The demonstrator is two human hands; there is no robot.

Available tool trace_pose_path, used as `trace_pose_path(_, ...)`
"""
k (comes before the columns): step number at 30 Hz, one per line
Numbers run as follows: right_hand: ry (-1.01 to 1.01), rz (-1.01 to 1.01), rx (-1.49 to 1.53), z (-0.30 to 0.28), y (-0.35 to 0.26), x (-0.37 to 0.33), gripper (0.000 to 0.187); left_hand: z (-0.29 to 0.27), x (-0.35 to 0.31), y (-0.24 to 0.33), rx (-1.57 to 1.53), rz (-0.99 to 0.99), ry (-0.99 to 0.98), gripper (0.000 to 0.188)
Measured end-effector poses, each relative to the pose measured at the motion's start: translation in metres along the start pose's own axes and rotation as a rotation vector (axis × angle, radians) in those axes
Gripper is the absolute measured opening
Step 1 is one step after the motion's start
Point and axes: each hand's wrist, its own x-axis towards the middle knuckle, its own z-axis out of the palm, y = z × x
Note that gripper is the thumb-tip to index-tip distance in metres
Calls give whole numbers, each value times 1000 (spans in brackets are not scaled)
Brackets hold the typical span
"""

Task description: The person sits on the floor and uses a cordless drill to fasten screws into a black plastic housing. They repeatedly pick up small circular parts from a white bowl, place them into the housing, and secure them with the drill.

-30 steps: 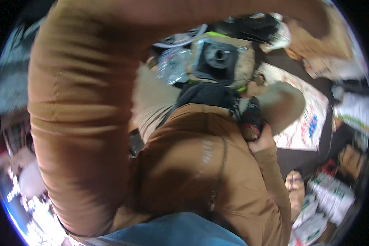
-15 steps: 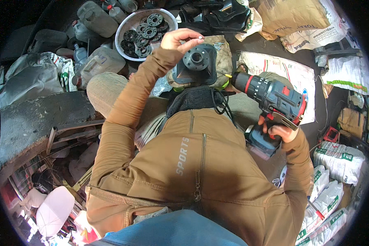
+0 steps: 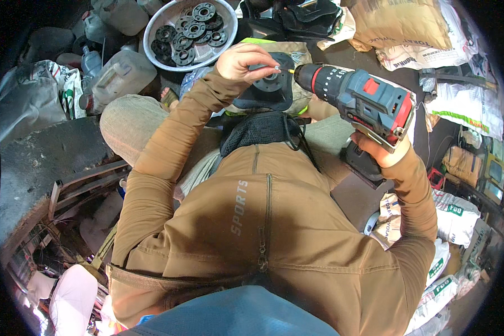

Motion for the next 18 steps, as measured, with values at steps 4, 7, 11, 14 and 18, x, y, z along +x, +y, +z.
trace_pose_path(4, 4, 30, 3, 0, -4, 6, 30, 2, -1, 2, 3, -1, 5, 13)
trace_pose_path(7, 87, -172, -35, 3, -4, 10, 29, 2, -1, 1, 14, -3, 16, 14)
trace_pose_path(11, 54, -284, -178, -1, -2, 13, 29, 1, -2, 2, -13, -39, 18, 13)
trace_pose_path(14, -4, -186, -144, -6, -1, 16, 31, -1, -3, 2, -12, -54, 22, 13)
trace_pose_path(18, 28, -356, -260, -7, -2, 28, 34, -3, -6, -1, 53, -47, 32, 13)
